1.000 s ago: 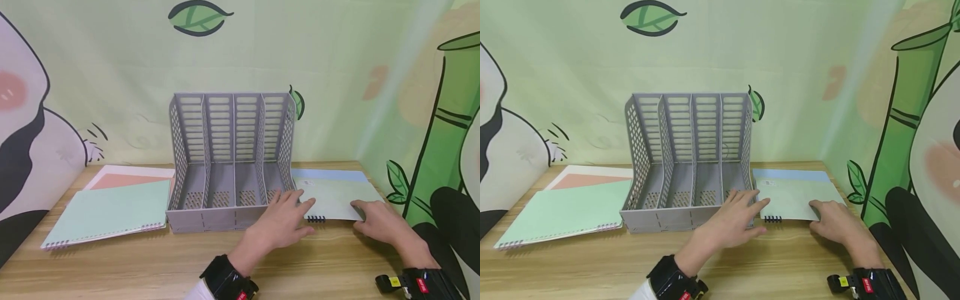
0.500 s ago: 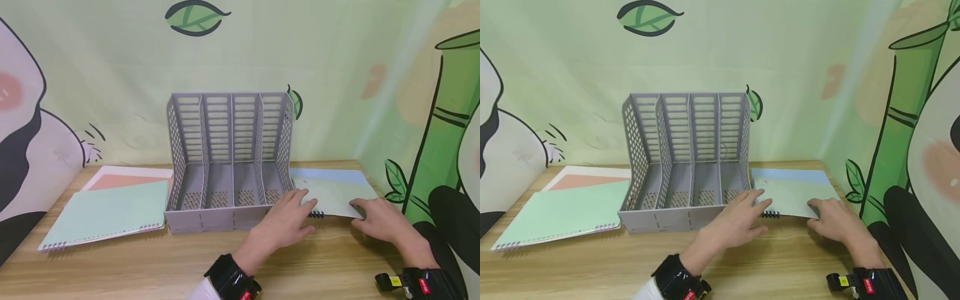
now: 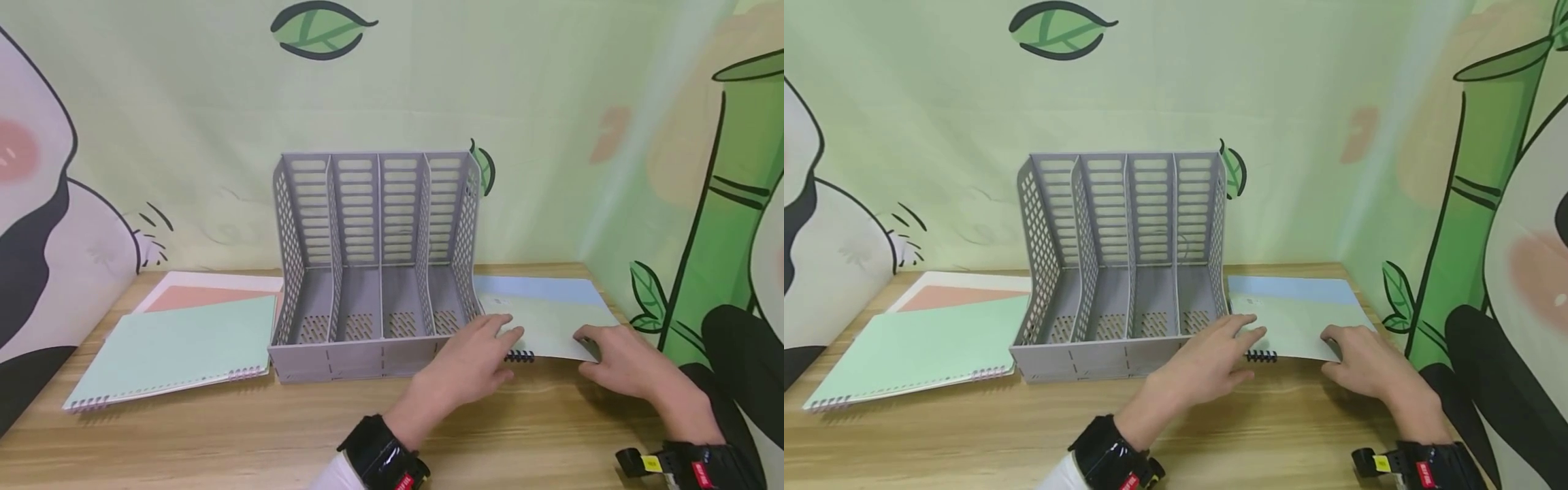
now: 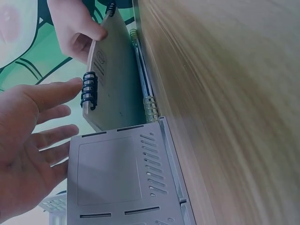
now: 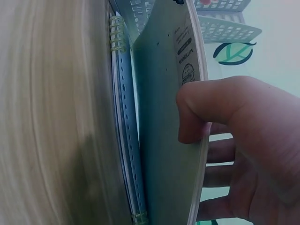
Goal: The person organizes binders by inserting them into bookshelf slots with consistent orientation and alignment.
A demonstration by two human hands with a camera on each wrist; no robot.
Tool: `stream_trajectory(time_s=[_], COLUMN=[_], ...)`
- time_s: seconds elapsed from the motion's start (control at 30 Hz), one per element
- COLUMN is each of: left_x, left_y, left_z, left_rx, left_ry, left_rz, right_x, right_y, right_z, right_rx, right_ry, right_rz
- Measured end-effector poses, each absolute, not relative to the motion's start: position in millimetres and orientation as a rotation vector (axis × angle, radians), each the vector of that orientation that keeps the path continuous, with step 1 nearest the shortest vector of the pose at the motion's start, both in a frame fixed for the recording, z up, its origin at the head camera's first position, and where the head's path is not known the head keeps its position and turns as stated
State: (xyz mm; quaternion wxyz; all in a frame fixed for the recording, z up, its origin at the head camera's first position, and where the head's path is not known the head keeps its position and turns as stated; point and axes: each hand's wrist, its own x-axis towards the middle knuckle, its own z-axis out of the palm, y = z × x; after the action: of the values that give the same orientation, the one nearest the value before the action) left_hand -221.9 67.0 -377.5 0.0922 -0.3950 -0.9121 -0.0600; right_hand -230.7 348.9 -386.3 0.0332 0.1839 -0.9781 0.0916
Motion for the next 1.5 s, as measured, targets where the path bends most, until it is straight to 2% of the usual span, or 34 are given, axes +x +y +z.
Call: stream_trajectory(time_s=[1.5], left_x=[-224], left_y=[68], left_z=[-377], left_rx=[-1.228], left_ry=[-2.529], left_rz=[-0.260], right_x=[-217], right_y=[341], right_z=[-365], right_rx=[0.626], right_ry=[-2.994], right_rz=[0.316])
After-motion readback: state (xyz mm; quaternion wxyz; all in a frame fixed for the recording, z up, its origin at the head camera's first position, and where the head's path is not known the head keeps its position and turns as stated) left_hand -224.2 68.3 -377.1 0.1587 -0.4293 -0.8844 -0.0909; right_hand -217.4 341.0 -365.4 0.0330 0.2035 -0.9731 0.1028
